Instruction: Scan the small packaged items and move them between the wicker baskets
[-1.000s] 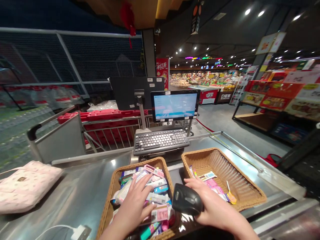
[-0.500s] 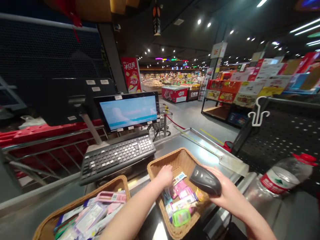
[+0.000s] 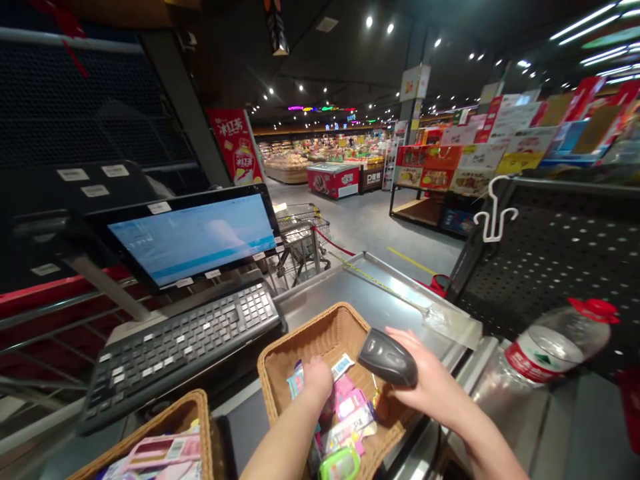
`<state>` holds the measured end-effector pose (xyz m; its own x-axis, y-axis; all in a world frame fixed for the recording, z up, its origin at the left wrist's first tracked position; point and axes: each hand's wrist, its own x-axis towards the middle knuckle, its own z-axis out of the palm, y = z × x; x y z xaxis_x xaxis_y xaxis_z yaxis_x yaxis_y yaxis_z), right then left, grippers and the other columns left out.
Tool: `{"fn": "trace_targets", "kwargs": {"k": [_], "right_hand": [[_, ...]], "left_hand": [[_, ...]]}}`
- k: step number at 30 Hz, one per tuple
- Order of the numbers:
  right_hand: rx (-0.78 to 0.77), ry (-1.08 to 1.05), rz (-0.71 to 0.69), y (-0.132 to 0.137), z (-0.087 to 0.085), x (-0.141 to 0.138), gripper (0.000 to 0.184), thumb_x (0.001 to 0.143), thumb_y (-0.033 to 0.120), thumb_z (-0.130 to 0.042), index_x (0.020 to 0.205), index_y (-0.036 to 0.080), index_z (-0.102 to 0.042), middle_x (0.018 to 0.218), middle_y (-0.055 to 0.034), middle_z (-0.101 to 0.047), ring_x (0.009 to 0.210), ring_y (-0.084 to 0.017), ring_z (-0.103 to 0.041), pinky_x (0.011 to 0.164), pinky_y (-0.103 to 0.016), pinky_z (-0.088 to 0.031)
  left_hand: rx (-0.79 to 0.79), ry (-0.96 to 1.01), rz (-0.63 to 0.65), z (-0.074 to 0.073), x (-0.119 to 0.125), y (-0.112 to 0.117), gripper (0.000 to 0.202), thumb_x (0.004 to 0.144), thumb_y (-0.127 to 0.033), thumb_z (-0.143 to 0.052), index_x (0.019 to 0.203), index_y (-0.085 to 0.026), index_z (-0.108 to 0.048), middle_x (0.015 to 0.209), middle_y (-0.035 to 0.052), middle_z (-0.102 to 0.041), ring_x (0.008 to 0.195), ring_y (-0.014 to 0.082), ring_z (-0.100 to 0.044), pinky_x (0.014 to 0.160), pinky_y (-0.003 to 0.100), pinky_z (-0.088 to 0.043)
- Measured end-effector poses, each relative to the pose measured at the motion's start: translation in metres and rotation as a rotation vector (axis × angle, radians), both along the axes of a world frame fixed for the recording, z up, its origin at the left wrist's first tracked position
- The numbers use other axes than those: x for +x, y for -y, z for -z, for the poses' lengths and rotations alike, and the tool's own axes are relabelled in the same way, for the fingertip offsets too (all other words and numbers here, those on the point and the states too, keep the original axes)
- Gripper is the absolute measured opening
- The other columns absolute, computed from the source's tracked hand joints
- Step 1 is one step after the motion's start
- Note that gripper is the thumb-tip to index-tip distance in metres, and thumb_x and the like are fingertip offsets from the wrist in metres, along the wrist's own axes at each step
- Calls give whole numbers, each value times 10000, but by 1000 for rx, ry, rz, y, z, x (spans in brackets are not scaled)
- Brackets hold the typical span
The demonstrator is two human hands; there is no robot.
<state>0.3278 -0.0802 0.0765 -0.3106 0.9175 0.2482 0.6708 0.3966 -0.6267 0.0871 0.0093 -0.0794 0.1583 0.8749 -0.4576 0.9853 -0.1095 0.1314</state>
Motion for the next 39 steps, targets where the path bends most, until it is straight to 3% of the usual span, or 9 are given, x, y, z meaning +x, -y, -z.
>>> {"fn": "trace_targets", "kwargs": {"k": [3, 7, 10, 13, 18, 21, 24, 32, 39], "right_hand": [[13, -43, 13, -9, 5, -4, 724, 632, 150, -635, 1341, 160, -495, 1408, -167, -537, 1370, -336, -438, 1204, -602, -161], [17, -64, 18, -22, 2, -13, 682, 600, 129, -616, 1278, 163, -553, 1365, -159, -574, 1344, -345, -460, 1184, -602, -212], [42, -78, 54, -29, -8, -20, 607, 613, 133, -605, 1220, 157, -596, 1312, -152, -611, 1317, -338, -484, 1159, -569, -288], [89, -113, 104, -30, -17, -27, 567, 643, 138, -589, 1208, 160, -610, 1285, -141, -627, 1296, -327, -501, 1133, -539, -340], [123, -170, 141, -22, -17, -40, 581, 665, 167, -593, 1245, 162, -578, 1298, -144, -618, 1280, -332, -515, 1123, -547, -357], [138, -194, 164, -15, -11, -50, 603, 675, 201, -592, 1272, 140, -543, 1323, -164, -597, 1274, -334, -519, 1117, -547, -370], [166, -182, 156, -7, -11, -61, 594, 672, 213, -583, 1261, 141, -551, 1326, -164, -601, 1274, -343, -520, 1119, -565, -359], [282, -137, 71, 6, -37, -96, 571, 655, 197, -566, 1223, 146, -606, 1312, -160, -624, 1255, -348, -546, 1084, -546, -403], [341, -129, 46, 11, -43, -132, 611, 600, 148, -582, 1209, 168, -616, 1283, -151, -638, 1252, -361, -542, 1111, -593, -351]], "left_hand": [[-4, -69, -55, 0, 0, 1, 781, 390, -296, -862, 1127, -131, -659, 1284, 223, -607, 1187, 412, -579, 1032, 460, -445], [41, -78, -32, -7, 3, 5, 653, 456, -266, -828, 1079, -135, -682, 1289, 225, -605, 1225, 408, -555, 1056, 446, -417], [92, -35, 22, -24, 5, 5, 555, 476, -255, -818, 1008, -148, -700, 1239, 202, -632, 1165, 396, -593, 1014, 468, -448], [182, 47, 121, -54, -1, 8, 474, 497, -272, -815, 941, -153, -698, 1152, 169, -658, 1089, 364, -619, 960, 468, -476], [402, 198, 324, -108, -39, 28, 322, 656, -253, -717, 966, -212, -641, 1344, 100, -570, 1271, 295, -498, 1126, 470, -315], [554, 268, 403, -128, -69, 45, 265, 711, -246, -682, 964, -223, -605, 1436, 93, -510, 1349, 277, -429, 1184, 517, -204], [722, 303, 448, -143, -97, 58, 268, 723, -236, -685, 971, -234, -583, 1451, 90, -505, 1360, 275, -425, 1185, 554, -199], [937, 229, 378, -187, -149, 84, 238, 763, -201, -640, 991, -237, -580, 1492, 101, -465, 1371, 286, -424, 1174, 593, -223], [1064, 168, 311, -211, -185, 98, 256, 804, -219, -614, 1058, -237, -588, 1490, 119, -463, 1357, 295, -446, 1156, 614, -267]]}}
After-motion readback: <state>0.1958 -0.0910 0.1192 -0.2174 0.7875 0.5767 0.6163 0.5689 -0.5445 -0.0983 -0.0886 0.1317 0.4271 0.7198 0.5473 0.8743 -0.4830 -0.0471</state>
